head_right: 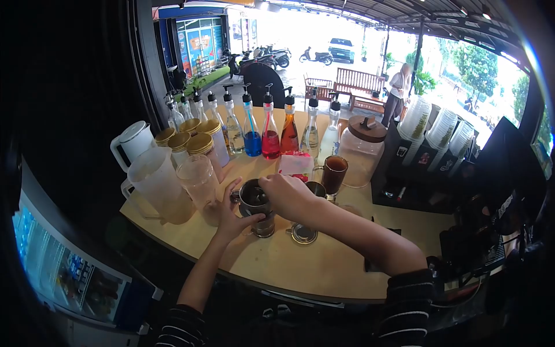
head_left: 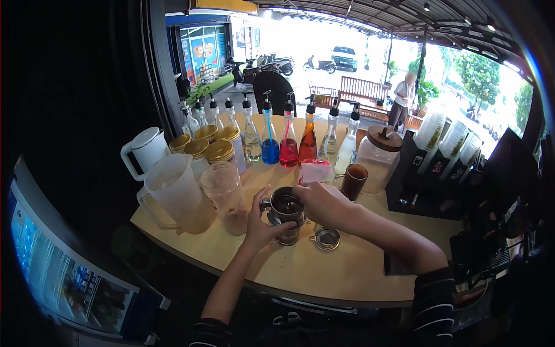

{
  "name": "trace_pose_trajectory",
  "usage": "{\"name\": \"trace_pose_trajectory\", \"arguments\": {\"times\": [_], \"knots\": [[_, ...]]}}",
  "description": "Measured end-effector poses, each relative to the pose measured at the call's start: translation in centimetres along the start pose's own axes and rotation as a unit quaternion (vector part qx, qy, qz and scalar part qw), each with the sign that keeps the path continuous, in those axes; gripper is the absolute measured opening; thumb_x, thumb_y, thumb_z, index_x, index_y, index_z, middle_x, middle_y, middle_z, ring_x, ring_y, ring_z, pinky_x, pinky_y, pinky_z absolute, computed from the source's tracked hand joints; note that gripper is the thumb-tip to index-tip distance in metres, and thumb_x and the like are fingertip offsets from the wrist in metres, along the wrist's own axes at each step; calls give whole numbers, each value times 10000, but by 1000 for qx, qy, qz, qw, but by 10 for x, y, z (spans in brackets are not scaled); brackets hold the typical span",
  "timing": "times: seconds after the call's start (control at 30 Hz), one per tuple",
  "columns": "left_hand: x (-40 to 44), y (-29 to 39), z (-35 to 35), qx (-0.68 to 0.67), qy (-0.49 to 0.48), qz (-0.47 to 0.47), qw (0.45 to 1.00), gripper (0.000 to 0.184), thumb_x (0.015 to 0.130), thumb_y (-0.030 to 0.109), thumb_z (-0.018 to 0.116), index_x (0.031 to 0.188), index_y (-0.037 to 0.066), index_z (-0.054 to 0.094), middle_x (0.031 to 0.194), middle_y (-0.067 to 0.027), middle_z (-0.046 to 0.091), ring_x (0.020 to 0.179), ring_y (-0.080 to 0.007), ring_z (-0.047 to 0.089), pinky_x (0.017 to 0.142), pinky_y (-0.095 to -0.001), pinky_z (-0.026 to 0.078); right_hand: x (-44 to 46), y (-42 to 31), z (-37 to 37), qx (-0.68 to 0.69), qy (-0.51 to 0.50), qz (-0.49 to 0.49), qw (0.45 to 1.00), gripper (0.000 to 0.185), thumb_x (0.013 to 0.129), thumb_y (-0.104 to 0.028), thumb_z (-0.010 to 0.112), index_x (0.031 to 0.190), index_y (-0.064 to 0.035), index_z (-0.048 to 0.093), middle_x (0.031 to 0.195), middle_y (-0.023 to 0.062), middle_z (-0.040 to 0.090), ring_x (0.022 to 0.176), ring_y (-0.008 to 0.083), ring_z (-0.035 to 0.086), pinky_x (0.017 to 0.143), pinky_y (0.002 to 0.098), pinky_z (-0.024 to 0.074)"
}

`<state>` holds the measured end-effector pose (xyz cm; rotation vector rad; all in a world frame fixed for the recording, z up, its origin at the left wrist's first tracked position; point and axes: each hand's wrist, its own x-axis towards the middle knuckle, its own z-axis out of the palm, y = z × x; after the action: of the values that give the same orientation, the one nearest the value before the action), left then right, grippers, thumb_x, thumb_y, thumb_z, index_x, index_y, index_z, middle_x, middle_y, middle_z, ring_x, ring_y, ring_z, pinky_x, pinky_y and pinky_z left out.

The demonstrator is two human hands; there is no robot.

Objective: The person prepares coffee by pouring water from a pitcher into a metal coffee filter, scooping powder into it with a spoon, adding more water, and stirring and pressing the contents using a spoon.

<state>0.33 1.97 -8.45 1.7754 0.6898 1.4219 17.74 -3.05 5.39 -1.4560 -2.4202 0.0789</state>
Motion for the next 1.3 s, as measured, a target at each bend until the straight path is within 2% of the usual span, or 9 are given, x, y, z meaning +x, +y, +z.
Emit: {"name": "trace_pose_trajectory", "arguments": {"times": [0.13, 0.27, 0.5, 0.6, 0.67, 0.9, 0.97, 1.2, 1.3], "knots": [[-2, 4, 1, -8, 6, -27, 1000, 1069, 560, 234, 919, 1412, 50, 301, 1208, -132, 541, 1100, -220, 561, 971, -355, 440, 20, 7, -24, -38, -132, 0, 991, 183, 718, 28, 572, 894, 17, 623, 849, 183, 657, 830, 346, 651, 731, 423, 520], [-1, 4, 2, -6, 9, -12, 1000, 1049, 566, 230, 914, 1406, 52, 312, 1203, -131, 545, 1096, -221, 562, 973, -356, 439, 18, 7, -13, -12, -67, -83, 994, 216, 696, 42, 587, 904, 23, 639, 870, 183, 657, 851, 333, 651, 757, 400, 522], [-1, 3, 2, -5, 8, -15, 1000, 1028, 562, 240, 913, 1387, 50, 331, 1165, -126, 565, 1075, -216, 568, 957, -355, 444, 21, 2, -18, 5, -68, -58, 996, 195, 697, 33, 591, 888, 31, 633, 903, 176, 650, 883, 333, 647, 780, 397, 520], [-1, 4, 1, 6, 8, -14, 1000, 1018, 565, 241, 912, 1382, 50, 335, 1158, -124, 566, 1068, -213, 569, 947, -351, 447, 22, -7, -34, -50, -202, 6, 978, 187, 700, 28, 592, 881, 27, 638, 912, 178, 644, 897, 331, 644, 794, 396, 518], [-2, 2, 2, 4, 13, -12, 1000, 1017, 565, 242, 912, 1382, 52, 336, 1149, -121, 567, 1066, -213, 568, 946, -351, 446, 22, 5, -8, -27, -73, -54, 995, 170, 706, 32, 582, 866, 25, 637, 899, 182, 637, 893, 325, 644, 787, 402, 514], [-1, 0, 2, 1, 16, -7, 1000, 1009, 560, 246, 915, 1375, 60, 350, 1164, -117, 559, 1073, -210, 560, 952, -349, 440, 20, 2, -13, -49, -124, -3, 991, 176, 690, 22, 614, 864, 33, 632, 893, 186, 633, 891, 334, 639, 786, 406, 512], [-1, 3, 2, 2, 15, -11, 1000, 1006, 560, 247, 915, 1374, 61, 353, 1173, -117, 556, 1077, -209, 559, 953, -350, 439, 19, 7, -4, 13, -63, -85, 994, 189, 685, 19, 623, 873, 26, 636, 893, 178, 640, 892, 337, 638, 796, 400, 515], [-2, 2, 3, -2, 21, -9, 1000, 997, 563, 247, 912, 1370, 59, 356, 1178, -119, 554, 1085, -211, 554, 953, -353, 438, 14, 3, -6, -2, 14, -101, 995, 164, 665, -32, 688, 815, 34, 675, 821, 215, 656, 751, 350, 676, 647, 408, 551], [-1, 1, 1, 6, 10, -16, 1000, 993, 563, 244, 911, 1367, 57, 358, 1176, -120, 556, 1090, -214, 552, 956, -353, 438, 15, -8, -21, -31, -148, -10, 988, 157, 692, -21, 661, 835, 41, 666, 858, 223, 644, 781, 353, 675, 654, 411, 551]]}}
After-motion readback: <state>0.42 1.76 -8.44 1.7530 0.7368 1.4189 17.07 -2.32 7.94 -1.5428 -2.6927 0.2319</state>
